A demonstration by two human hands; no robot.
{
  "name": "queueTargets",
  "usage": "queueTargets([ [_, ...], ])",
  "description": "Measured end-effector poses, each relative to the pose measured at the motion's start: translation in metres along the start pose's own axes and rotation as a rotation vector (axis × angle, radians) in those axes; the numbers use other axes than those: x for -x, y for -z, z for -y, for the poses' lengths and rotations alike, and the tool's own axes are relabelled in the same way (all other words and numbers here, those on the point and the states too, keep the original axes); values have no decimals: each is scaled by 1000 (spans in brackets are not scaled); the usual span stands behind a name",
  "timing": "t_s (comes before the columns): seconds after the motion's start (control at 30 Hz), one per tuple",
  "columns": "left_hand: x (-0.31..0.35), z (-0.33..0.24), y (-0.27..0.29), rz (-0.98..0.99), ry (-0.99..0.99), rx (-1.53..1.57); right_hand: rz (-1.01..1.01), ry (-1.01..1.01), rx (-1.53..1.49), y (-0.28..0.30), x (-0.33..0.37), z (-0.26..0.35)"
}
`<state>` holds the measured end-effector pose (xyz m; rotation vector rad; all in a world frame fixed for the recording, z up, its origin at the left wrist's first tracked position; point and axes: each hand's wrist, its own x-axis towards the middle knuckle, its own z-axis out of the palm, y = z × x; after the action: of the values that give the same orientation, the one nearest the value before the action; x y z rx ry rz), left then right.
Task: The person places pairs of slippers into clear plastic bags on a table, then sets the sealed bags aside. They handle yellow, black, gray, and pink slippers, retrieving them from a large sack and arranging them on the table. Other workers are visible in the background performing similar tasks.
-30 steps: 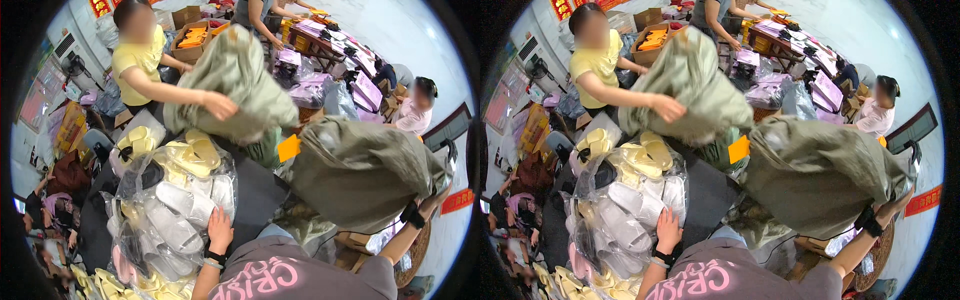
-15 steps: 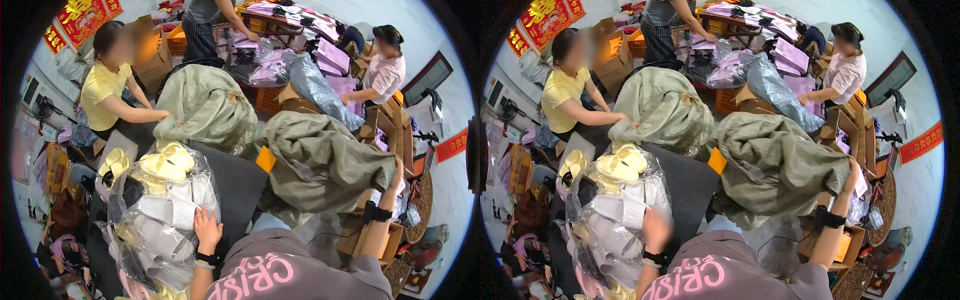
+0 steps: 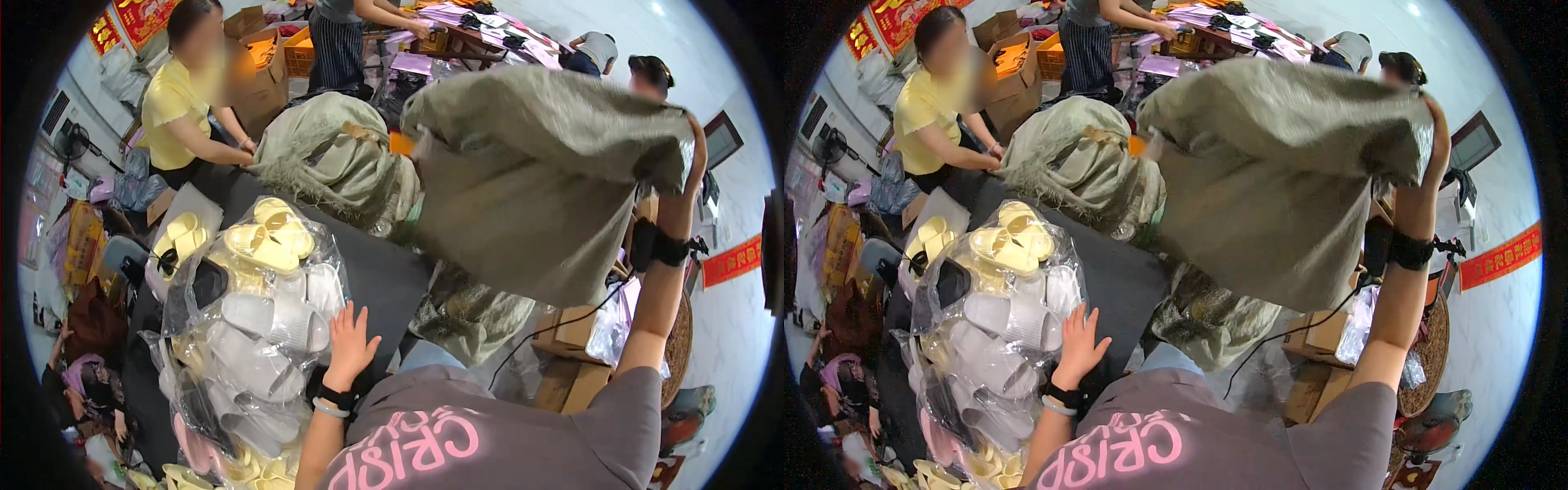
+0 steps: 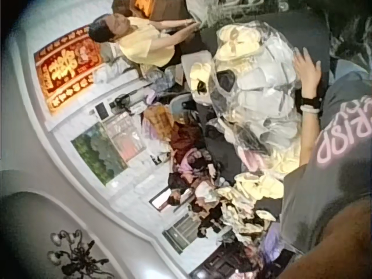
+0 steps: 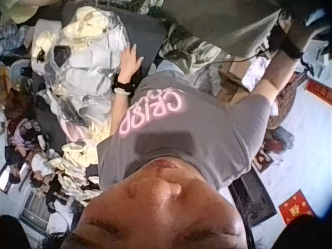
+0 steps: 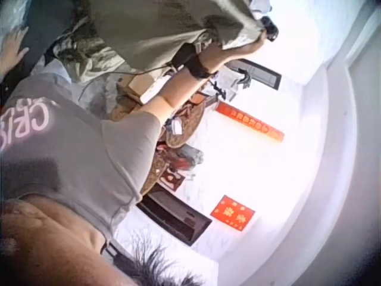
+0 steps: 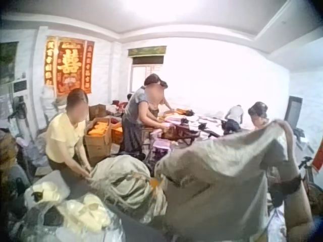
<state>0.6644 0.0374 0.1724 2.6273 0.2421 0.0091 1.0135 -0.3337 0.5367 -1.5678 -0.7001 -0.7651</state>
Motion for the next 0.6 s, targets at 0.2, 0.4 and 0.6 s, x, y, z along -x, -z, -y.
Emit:
queueTargets([
  [0.2, 20, 0, 5, -56, 27, 42, -170, 396, 206, -16, 54, 37],
  [0.4, 42, 3, 1, -18, 41, 92, -133, -529, 255, 99, 262, -1],
  [0.6, 37, 1, 2, 87, -34, 101, 616, -1236, 432, 85, 373, -22],
])
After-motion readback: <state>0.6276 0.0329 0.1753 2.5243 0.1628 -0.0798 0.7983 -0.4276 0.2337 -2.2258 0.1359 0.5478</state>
